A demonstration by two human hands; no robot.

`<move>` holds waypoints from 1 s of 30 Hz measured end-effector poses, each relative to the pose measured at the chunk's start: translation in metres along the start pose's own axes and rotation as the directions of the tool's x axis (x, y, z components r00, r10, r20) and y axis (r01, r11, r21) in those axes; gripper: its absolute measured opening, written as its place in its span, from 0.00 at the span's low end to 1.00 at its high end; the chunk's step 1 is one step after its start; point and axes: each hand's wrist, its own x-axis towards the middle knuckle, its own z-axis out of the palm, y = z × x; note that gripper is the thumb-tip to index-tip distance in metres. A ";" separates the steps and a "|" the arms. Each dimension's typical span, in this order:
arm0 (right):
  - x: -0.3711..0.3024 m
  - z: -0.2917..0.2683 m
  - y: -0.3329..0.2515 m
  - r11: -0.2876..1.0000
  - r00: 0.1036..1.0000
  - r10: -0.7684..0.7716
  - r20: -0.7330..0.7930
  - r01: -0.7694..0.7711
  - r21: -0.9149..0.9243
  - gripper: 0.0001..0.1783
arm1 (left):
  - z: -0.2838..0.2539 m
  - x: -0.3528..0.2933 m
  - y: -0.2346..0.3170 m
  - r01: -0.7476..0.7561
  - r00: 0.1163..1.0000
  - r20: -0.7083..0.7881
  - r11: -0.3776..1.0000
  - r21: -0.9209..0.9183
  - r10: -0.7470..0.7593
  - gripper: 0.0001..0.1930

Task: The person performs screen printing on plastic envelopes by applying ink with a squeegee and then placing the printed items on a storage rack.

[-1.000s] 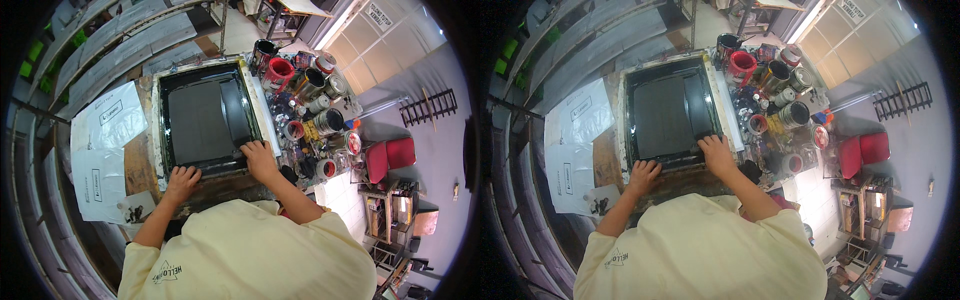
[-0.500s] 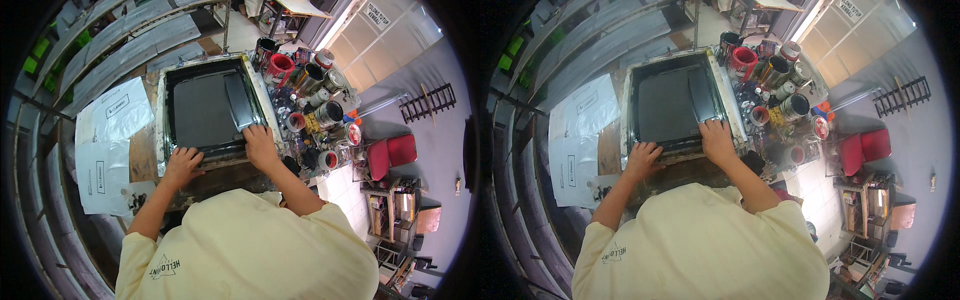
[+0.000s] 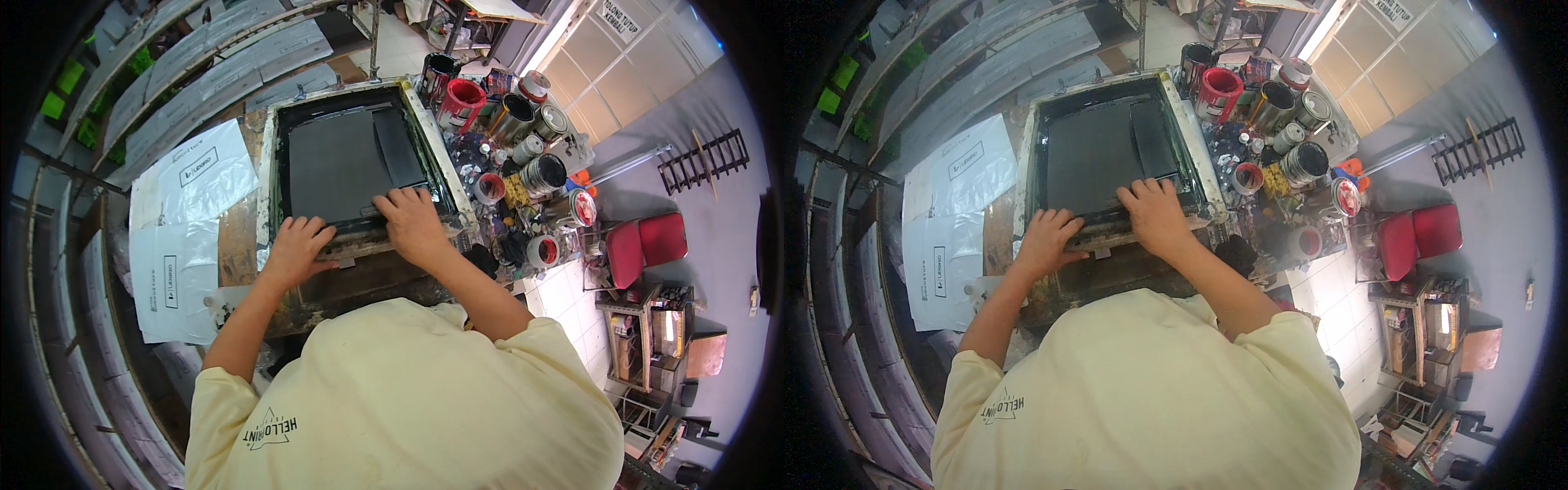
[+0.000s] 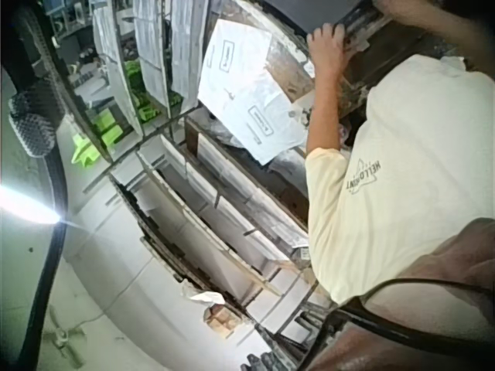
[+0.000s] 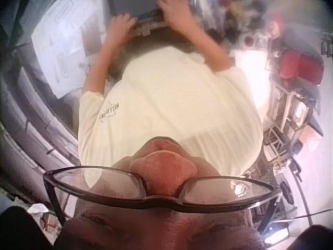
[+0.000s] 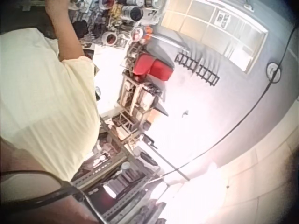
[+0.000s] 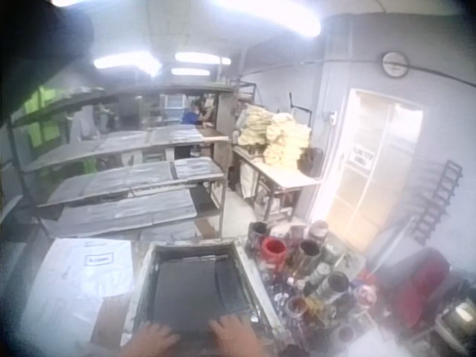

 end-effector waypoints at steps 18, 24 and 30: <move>0.072 -0.045 -0.006 0.985 0.963 -0.102 -0.249 0.062 -0.161 0.20 | -0.115 0.042 -0.028 0.015 1.000 0.014 0.998 -0.067 -0.014 0.40; 0.140 -0.081 0.001 0.970 0.921 -0.184 -0.344 0.114 -0.214 0.18 | -0.160 0.048 -0.029 0.133 0.934 -0.313 0.982 -0.138 -0.170 0.47; 0.178 -0.102 0.018 0.975 0.919 -0.163 -0.359 0.094 -0.202 0.17 | -0.088 0.015 0.024 -0.155 0.684 -0.730 0.980 -0.128 0.013 0.24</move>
